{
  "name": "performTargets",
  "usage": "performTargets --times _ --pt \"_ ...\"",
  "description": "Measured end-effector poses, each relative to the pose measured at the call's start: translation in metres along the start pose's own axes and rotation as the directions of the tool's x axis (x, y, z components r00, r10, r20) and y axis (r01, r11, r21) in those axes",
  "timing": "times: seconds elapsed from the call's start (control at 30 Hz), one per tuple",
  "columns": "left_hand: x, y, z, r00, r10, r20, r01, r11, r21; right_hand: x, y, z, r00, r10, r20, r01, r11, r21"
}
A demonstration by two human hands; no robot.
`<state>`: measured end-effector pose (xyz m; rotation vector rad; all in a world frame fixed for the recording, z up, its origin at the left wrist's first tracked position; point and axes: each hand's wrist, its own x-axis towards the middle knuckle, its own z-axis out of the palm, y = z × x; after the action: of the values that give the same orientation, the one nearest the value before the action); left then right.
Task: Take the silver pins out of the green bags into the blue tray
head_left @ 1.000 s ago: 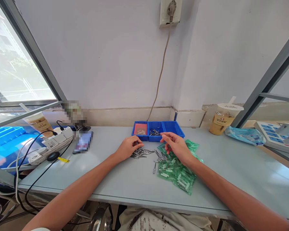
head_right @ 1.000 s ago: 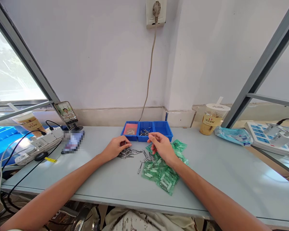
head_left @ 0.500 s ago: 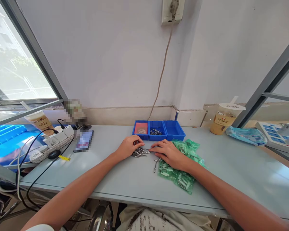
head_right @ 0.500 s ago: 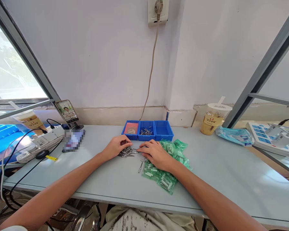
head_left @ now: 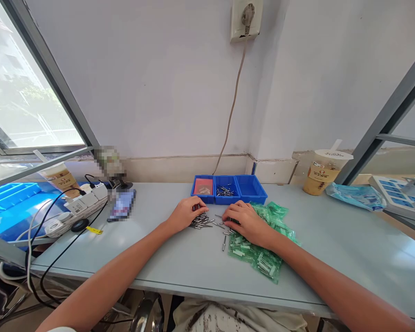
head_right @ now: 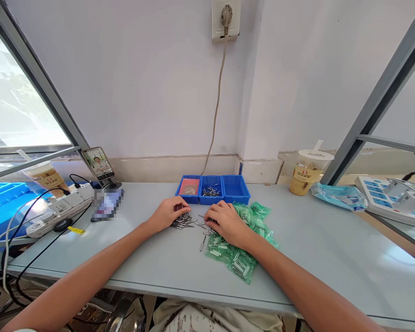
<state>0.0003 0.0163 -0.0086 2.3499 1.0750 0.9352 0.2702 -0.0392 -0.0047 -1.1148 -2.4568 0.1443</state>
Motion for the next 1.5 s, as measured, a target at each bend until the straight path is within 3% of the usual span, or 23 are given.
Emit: performTargets --times 0.57,1.07,1.5 --pt "-0.0004 0.0016 -0.0012 1.0 -0.021 0.011 0.021 1.0 -0.009 0.0003 -0.0043 -0.0016 1.0 -0.001 -0.014 0.001 1.0 0.02" --pt "-0.0004 0.0037 -0.002 1.0 0.003 -0.02 -0.004 1.0 -0.03 0.0027 0.0003 -0.0046 0.948 0.235 -0.216 -0.141 0.915 0.379" --pt "0.0003 -0.0044 0.0003 0.999 0.02 -0.036 -0.021 1.0 -0.021 0.0035 -0.0007 -0.0031 0.901 0.395 -0.18 -0.196 0.741 0.642"
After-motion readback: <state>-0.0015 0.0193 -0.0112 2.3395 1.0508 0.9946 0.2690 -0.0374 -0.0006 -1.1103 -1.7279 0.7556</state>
